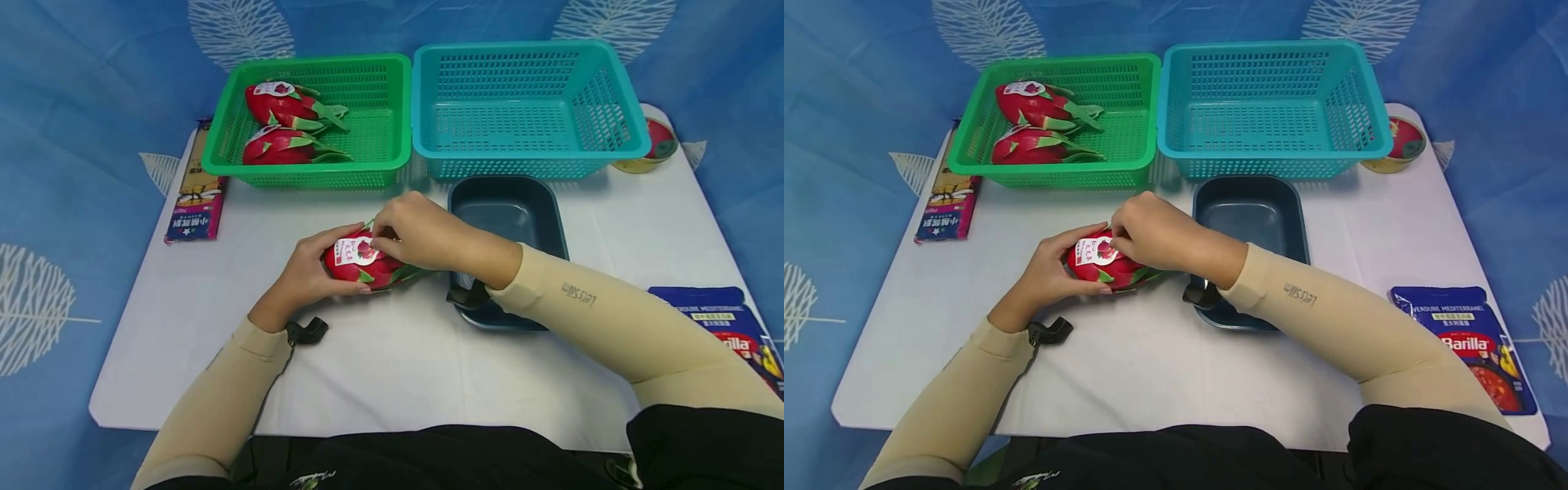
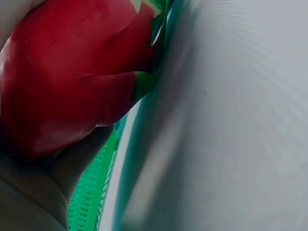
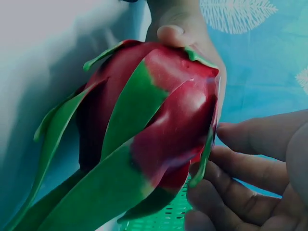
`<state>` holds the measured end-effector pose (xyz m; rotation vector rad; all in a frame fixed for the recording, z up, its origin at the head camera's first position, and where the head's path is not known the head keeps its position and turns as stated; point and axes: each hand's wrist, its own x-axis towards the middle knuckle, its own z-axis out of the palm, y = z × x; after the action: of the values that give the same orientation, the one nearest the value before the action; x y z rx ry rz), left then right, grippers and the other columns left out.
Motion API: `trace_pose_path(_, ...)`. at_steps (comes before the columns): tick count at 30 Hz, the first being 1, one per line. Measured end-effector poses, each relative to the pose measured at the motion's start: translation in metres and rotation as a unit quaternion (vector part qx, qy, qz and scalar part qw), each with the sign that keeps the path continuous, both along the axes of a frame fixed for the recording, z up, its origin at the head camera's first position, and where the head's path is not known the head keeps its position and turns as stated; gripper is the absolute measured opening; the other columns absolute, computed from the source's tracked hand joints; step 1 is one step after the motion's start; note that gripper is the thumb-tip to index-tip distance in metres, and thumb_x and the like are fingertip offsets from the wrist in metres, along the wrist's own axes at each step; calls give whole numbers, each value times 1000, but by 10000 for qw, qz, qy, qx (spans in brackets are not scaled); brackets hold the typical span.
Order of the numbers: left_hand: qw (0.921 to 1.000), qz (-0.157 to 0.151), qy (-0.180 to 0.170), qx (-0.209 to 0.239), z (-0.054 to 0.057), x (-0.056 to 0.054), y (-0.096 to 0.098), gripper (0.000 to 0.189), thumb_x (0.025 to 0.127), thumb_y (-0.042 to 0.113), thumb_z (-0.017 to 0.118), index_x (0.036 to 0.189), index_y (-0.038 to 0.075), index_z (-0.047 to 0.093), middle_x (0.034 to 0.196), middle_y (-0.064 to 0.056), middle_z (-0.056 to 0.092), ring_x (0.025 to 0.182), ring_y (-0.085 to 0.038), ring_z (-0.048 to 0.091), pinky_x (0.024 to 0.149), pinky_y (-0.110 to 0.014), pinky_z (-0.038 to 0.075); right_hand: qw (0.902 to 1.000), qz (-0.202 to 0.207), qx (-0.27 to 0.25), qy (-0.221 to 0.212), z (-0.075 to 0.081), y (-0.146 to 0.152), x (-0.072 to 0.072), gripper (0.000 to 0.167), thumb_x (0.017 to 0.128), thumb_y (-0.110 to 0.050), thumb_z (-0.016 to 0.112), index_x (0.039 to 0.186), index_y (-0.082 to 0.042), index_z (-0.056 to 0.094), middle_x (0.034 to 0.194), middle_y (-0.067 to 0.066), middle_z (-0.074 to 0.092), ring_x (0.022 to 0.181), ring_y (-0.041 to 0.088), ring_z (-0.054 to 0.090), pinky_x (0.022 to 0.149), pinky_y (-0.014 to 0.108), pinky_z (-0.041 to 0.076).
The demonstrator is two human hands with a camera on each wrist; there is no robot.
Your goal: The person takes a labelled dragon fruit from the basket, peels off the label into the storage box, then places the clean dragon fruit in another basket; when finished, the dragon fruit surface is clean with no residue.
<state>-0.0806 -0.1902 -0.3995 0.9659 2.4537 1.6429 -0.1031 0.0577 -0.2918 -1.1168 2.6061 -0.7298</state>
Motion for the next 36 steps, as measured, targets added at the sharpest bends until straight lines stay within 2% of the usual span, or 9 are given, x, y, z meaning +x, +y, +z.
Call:
trace_pose_path(3, 10000, -32, 36, 39, -1, -1, 0, 96, 65, 6, 103, 150, 5, 58, 143, -9, 62, 126, -25, 59, 97, -35, 56, 9998, -148, -103, -73, 0, -1, 1, 17, 99, -20, 77, 104, -4, 81, 94, 2, 76, 87, 18, 67, 83, 35, 55)
trace_pose_path(6, 10000, -60, 40, 50, 0, 0, 1, 95, 66, 6, 102, 150, 5, 58, 143, -9, 62, 126, -26, 59, 97, -34, 56, 9991, -329, -176, -179, 0, -2, 3, 17, 99, -21, 77, 100, -4, 81, 84, -1, 73, 80, 16, 64, 70, 31, 55)
trace_pose_path(8, 10000, -64, 33, 39, 1, 1, 1, 95, 66, 6, 102, 150, 6, 58, 143, -8, 62, 126, -26, 59, 96, -34, 56, 9987, -418, -190, -240, -1, -3, 4, 17, 99, -21, 77, 98, -5, 81, 79, -3, 71, 77, 16, 62, 66, 30, 53)
trace_pose_path(11, 10000, -47, 37, -12, 1, 2, 1, 95, 67, 8, 103, 150, 7, 58, 143, -6, 62, 126, -24, 59, 96, -34, 56, 9982, -454, -262, -279, -1, -4, 5, 15, 98, -19, 77, 96, -5, 81, 75, -4, 69, 76, 16, 61, 65, 30, 52)
trace_pose_path(20, 10000, -30, 68, 1, 2, 2, 2, 95, 66, 9, 103, 150, 7, 58, 143, -6, 62, 125, -23, 59, 97, -34, 56, 9969, -454, -646, -32, 1, -4, 8, 9, 97, -9, 74, 90, -6, 80, 74, -4, 68, 71, 17, 60, 63, 32, 50)
trace_pose_path(27, 9999, -51, 69, 140, 2, 1, 4, 93, 65, 7, 103, 147, 2, 59, 141, -9, 63, 122, -26, 62, 94, -32, 57, 9927, -536, -1072, -161, 10, 8, 12, 7, 97, -10, 77, 94, -7, 81, 79, -5, 73, 72, 12, 64, 69, 32, 53)
trace_pose_path(31, 9999, 25, 48, 115, 1, 1, 4, 93, 64, 7, 104, 145, 0, 60, 140, -12, 64, 124, -27, 62, 96, -39, 57, 9884, -771, -1241, -422, 18, 28, 11, 6, 98, -11, 76, 96, -9, 81, 81, -5, 72, 69, 14, 60, 67, 34, 50)
trace_pose_path(36, 9999, 74, 105, 48, 2, 1, 3, 94, 63, 7, 104, 146, 1, 61, 142, -12, 63, 129, -28, 59, 99, -45, 55, 9783, -1426, -1251, -829, 25, 70, 5, 7, 100, -16, 75, 99, -11, 81, 83, -1, 72, 74, 18, 62, 64, 33, 47)
